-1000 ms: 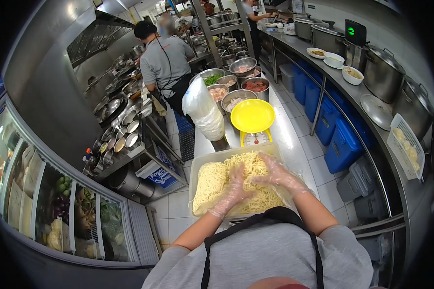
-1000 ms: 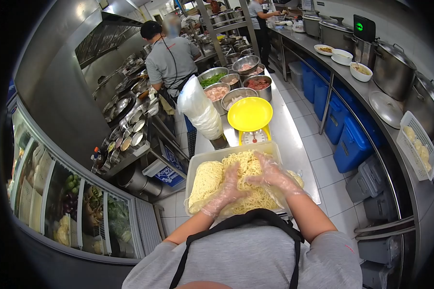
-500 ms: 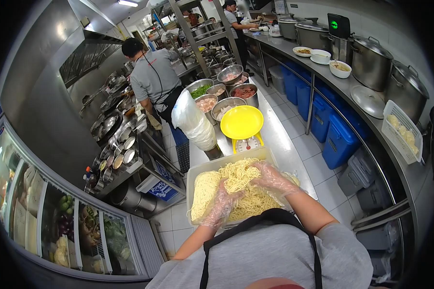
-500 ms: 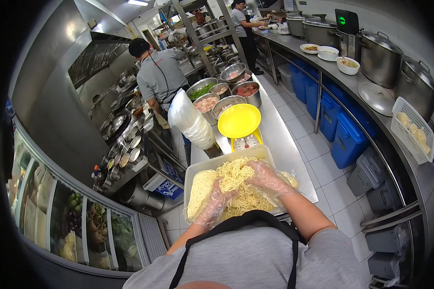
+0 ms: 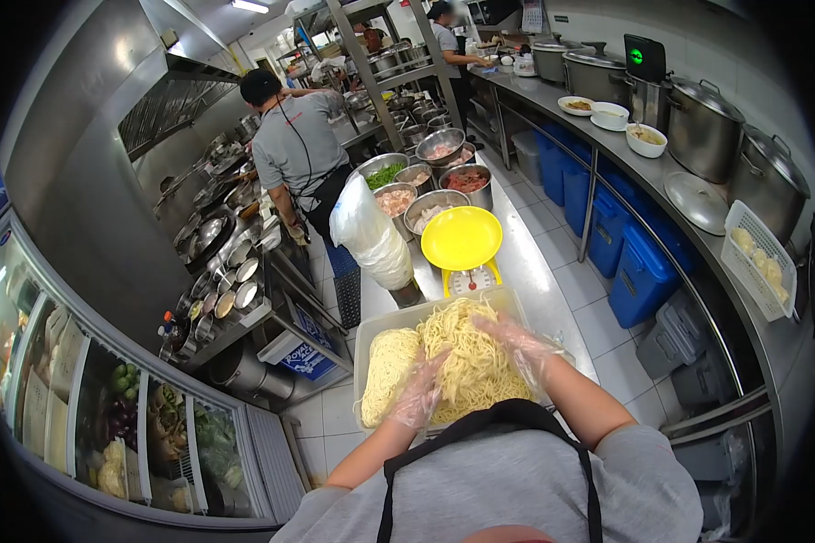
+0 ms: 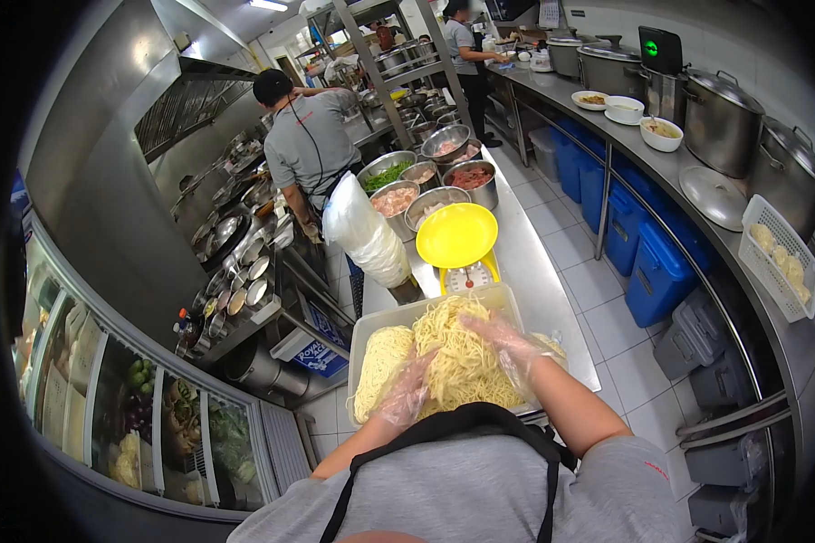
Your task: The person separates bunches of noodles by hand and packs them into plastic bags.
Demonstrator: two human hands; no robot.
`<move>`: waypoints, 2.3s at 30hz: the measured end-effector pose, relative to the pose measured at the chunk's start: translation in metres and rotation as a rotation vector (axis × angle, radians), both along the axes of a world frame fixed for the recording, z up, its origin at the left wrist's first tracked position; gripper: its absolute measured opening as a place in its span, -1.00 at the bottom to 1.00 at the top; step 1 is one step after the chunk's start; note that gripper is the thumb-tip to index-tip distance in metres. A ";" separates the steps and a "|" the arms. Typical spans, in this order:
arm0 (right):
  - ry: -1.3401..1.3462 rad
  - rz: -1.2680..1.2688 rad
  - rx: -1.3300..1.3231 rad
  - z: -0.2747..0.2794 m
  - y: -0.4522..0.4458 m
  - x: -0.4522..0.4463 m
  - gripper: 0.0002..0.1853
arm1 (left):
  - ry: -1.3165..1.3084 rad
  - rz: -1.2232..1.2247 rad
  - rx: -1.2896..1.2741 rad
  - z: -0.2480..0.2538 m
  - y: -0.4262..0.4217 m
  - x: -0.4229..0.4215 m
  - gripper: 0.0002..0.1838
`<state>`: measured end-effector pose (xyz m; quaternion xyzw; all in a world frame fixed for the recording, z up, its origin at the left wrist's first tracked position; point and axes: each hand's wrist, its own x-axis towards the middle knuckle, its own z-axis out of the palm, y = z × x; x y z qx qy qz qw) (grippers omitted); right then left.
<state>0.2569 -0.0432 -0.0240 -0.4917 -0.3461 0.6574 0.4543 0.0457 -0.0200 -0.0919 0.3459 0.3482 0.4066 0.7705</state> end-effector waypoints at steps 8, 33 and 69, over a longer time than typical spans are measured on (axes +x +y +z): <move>0.114 0.136 0.151 -0.048 -0.002 -0.007 -0.08 | 0.160 0.093 -0.125 0.035 0.003 0.017 -0.01; -1.226 0.600 0.306 -0.024 -0.015 -0.019 -0.10 | 1.454 -0.528 0.855 0.001 -0.002 -0.004 0.10; -0.971 0.331 0.809 -0.038 0.046 -0.007 -0.45 | 1.184 -0.467 0.797 0.032 0.010 -0.022 0.08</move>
